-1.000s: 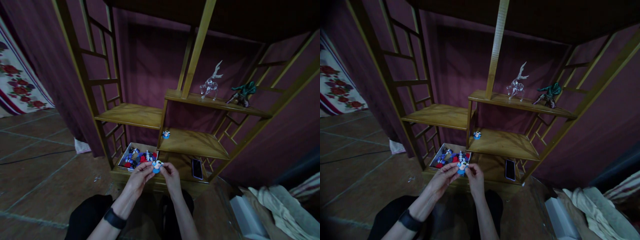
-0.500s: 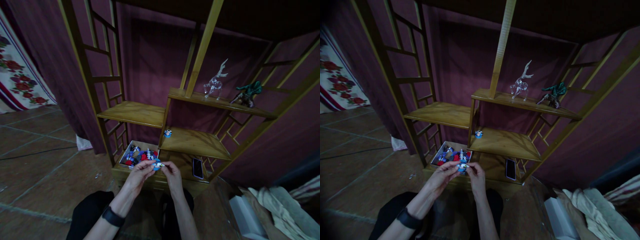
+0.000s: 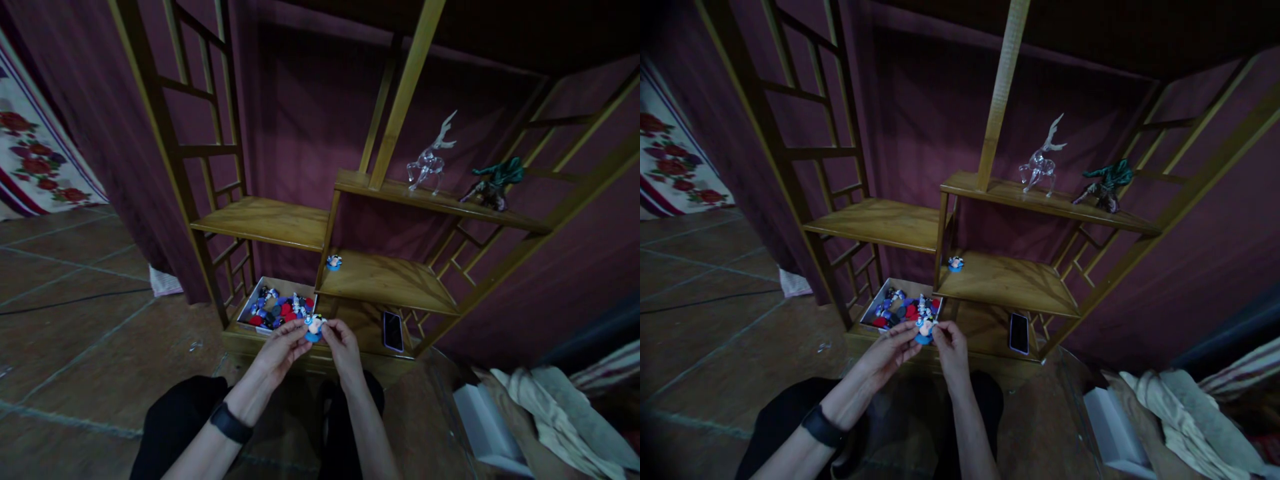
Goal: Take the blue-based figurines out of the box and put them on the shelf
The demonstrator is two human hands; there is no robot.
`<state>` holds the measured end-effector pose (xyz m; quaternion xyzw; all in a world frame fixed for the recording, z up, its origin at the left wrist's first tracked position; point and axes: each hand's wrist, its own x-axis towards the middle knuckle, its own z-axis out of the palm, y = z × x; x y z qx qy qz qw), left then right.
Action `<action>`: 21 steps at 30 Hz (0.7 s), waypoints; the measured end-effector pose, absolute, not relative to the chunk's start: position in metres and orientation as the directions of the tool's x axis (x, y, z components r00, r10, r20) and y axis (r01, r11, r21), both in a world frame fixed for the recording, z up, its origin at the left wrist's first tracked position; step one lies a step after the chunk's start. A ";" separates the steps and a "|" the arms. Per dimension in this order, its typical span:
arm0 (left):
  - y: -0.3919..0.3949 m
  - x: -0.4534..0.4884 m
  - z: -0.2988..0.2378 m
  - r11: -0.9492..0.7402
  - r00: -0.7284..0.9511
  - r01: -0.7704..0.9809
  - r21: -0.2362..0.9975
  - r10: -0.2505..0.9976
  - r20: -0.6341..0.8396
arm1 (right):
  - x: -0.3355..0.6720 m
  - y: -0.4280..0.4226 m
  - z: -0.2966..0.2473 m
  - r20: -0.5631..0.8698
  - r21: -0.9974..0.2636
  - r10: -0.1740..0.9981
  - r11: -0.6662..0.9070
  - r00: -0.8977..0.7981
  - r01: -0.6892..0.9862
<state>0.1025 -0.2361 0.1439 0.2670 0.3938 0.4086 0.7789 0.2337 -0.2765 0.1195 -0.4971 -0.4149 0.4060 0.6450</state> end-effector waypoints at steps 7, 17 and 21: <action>-0.239 0.102 0.146 0.537 0.415 -0.407 0.739 0.829 -0.374 | 0.240 -0.278 0.120 0.133 -0.980 0.938 0.173 0.320 -0.097; -0.245 0.107 0.149 0.327 0.297 -0.344 0.880 0.927 -0.229 | 0.240 -0.284 0.129 0.172 -0.984 0.937 0.177 0.305 0.012; -0.246 0.109 0.155 0.275 0.266 -0.305 0.912 0.944 -0.196 | 0.239 -0.284 0.130 0.188 -0.982 0.930 0.189 0.316 0.028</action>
